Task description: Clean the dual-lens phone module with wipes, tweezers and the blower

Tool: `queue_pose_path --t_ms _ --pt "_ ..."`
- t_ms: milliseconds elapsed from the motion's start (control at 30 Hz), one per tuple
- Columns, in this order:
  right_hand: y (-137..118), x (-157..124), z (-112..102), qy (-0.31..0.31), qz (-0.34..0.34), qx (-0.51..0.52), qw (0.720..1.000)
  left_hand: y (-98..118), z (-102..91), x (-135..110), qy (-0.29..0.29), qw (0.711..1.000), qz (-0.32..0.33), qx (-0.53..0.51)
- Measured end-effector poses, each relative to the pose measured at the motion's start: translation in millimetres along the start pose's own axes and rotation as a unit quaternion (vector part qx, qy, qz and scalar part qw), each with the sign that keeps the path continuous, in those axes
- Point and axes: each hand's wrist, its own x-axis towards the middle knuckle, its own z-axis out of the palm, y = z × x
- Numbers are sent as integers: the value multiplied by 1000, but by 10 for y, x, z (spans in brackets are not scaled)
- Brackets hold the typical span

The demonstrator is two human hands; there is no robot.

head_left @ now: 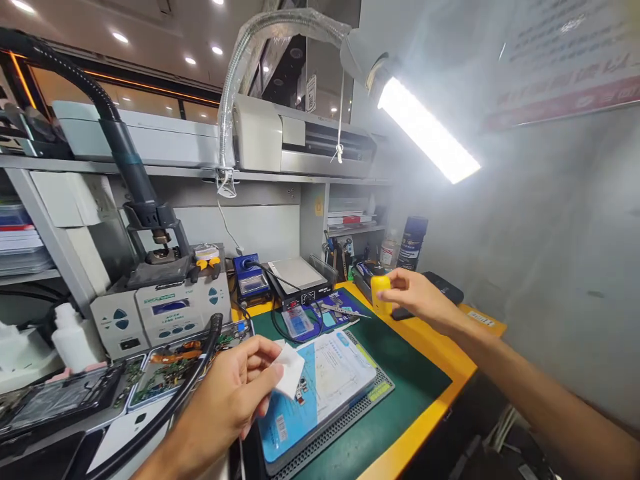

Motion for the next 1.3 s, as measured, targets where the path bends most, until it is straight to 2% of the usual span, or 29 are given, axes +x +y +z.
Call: queue_pose_path --t_ms 100,233,367,500,867,1033,1133,1200,1300 --pt "163 396 29 60 36 -26 997 -31 -12 31 9 1000 -12 6" --pt "278 810 227 82 89 -70 990 -60 -40 73 14 999 -35 16" --pt "338 1056 450 85 130 -121 980 -59 -53 80 14 998 -55 19" --pt "409 1191 581 76 154 -161 972 -30 -41 71 -4 997 -77 2" --pt "610 1285 623 53 142 -223 963 -15 39 136 -27 991 -129 -3" --pt "623 1238 504 25 118 -249 961 -23 -17 161 -21 988 -154 -15" --pt "579 1110 357 -19 87 -259 962 -9 -35 170 -16 986 -163 -32" --pt "523 1005 302 -72 54 -256 962 -3 -35 175 -13 985 -168 -41" --pt "429 899 364 -153 9 -250 956 -15 -28 182 -12 984 -171 -43"
